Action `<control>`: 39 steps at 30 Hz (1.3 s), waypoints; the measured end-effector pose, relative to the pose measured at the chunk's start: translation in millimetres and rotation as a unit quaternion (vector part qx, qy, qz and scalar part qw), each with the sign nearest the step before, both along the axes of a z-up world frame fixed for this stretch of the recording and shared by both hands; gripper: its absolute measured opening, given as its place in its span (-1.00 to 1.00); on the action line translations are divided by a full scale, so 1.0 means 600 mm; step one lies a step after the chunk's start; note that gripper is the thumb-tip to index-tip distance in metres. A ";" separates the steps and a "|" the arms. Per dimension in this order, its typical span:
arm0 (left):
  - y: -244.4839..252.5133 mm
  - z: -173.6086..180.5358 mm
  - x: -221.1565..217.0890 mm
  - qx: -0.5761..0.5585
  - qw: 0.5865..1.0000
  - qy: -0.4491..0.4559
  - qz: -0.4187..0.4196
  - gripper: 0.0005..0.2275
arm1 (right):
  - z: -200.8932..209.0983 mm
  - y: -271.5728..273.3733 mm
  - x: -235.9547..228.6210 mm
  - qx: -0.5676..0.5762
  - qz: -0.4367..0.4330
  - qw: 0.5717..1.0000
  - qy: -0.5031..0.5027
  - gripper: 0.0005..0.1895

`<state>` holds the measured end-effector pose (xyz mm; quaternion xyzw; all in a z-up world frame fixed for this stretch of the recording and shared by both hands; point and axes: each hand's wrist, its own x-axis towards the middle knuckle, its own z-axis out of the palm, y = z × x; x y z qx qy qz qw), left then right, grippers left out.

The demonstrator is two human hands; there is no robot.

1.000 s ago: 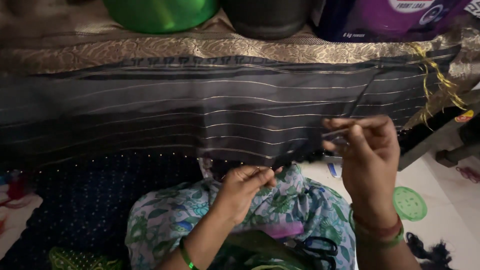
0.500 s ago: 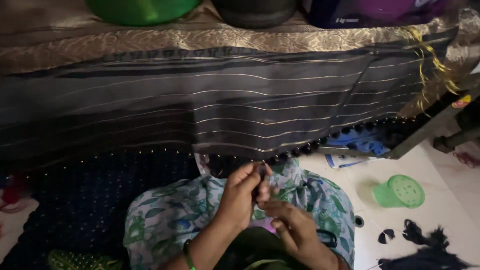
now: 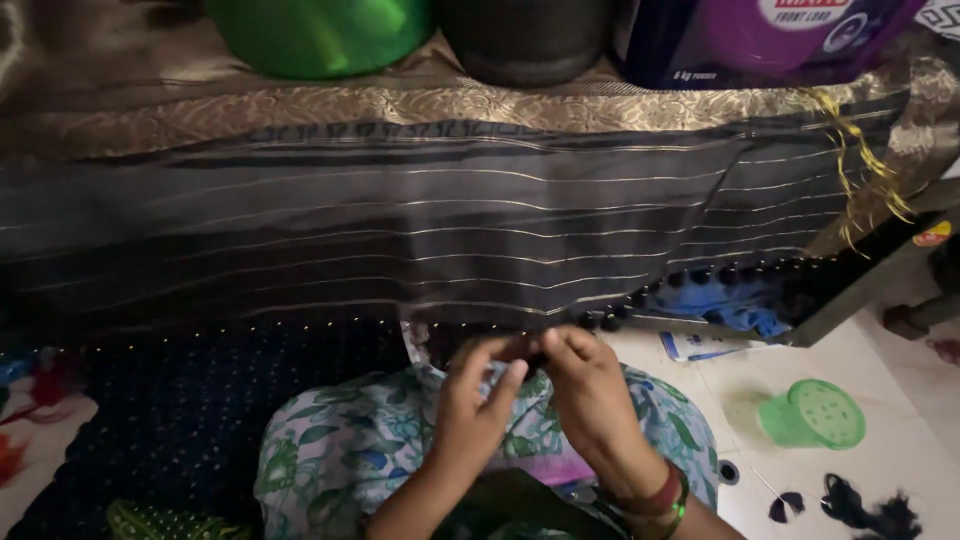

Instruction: Manually attaching or repairing decorative tassels and trim on a piece of fabric using hands and scissors.

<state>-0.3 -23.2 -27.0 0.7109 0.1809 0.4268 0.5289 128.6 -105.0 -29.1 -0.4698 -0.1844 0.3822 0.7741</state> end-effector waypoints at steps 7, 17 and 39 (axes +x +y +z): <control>0.041 0.016 0.042 -0.114 0.985 0.045 -0.124 -0.84 | -0.037 -0.029 -0.016 0.027 -0.065 0.962 -0.262 -0.81; 0.066 0.025 0.039 -0.261 0.937 0.014 -0.234 -0.83 | -0.226 -0.116 0.037 -0.319 0.181 0.850 -0.378 -0.82; 0.127 0.039 0.073 -0.270 0.892 0.160 -0.324 -0.78 | 0.199 -0.117 0.056 -0.074 -0.040 0.337 -0.938 -0.46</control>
